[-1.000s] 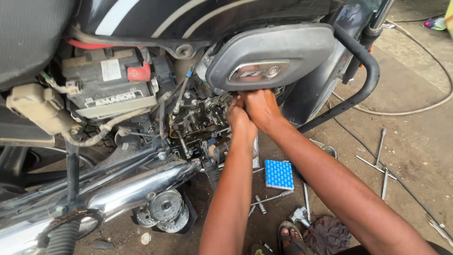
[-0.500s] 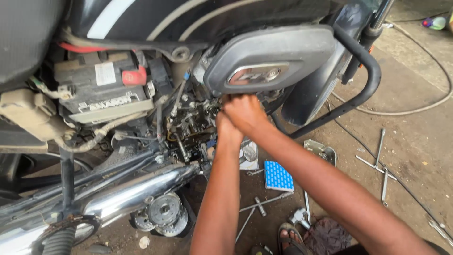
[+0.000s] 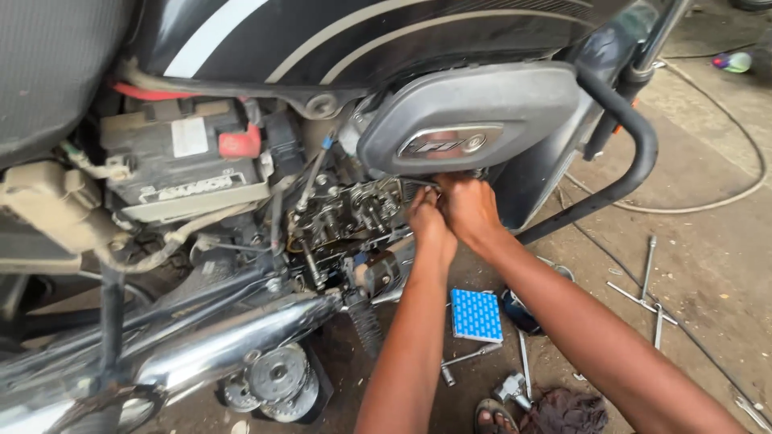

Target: Repairing the engine components and valve assembly of a motorcycle using hand tools.

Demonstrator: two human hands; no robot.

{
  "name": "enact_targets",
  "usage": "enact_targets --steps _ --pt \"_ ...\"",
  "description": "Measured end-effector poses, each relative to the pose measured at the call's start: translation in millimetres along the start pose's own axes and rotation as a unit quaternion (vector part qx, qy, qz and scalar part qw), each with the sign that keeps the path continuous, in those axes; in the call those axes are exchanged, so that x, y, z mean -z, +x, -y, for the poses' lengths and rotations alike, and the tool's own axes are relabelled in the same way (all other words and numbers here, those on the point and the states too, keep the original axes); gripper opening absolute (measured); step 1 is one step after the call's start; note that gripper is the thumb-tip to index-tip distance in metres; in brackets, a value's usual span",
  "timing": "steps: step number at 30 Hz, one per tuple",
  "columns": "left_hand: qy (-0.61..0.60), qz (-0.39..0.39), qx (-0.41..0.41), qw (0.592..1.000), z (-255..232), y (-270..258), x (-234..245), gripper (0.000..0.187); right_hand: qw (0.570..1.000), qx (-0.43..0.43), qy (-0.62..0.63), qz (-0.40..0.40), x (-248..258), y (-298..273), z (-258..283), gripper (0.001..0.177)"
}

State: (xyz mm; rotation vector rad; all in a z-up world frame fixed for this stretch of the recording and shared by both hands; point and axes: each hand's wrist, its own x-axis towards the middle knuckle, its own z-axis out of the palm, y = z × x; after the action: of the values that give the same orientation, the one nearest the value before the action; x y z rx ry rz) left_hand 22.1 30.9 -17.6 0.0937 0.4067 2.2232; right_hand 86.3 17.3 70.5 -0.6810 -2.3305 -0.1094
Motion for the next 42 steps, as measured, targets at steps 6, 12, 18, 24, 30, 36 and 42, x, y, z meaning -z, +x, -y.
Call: enact_targets --steps 6,12,18,24,30,36,42 --pt "-0.018 -0.017 -0.033 0.999 -5.1 -5.6 -9.9 0.015 0.996 0.007 -0.065 0.060 43.7 13.9 33.8 0.036" --pt "-0.036 -0.021 -0.020 0.999 -11.4 -6.5 -4.6 0.014 0.994 0.029 -0.078 0.078 45.4 11.6 37.2 0.027" --pt "-0.019 -0.056 0.033 0.998 -38.5 -22.3 -19.5 0.024 0.989 0.078 -0.109 0.056 36.2 15.8 44.6 0.026" --pt "-0.099 -0.007 0.108 0.989 -30.1 6.8 5.2 0.033 0.949 0.122 -0.259 0.129 13.2 23.0 49.7 0.016" --pt "0.002 -0.031 0.089 0.996 -8.8 29.8 39.7 0.029 0.954 0.091 -0.225 0.177 -14.7 28.6 90.5 0.010" --pt "0.083 -0.060 0.074 0.992 -76.0 15.0 27.1 0.020 0.963 0.178 -0.193 0.063 -37.5 15.0 52.4 0.019" --pt "0.086 -0.051 0.092 0.991 -30.7 -7.2 15.7 0.016 0.964 0.083 -0.173 0.184 39.3 13.2 44.0 0.018"
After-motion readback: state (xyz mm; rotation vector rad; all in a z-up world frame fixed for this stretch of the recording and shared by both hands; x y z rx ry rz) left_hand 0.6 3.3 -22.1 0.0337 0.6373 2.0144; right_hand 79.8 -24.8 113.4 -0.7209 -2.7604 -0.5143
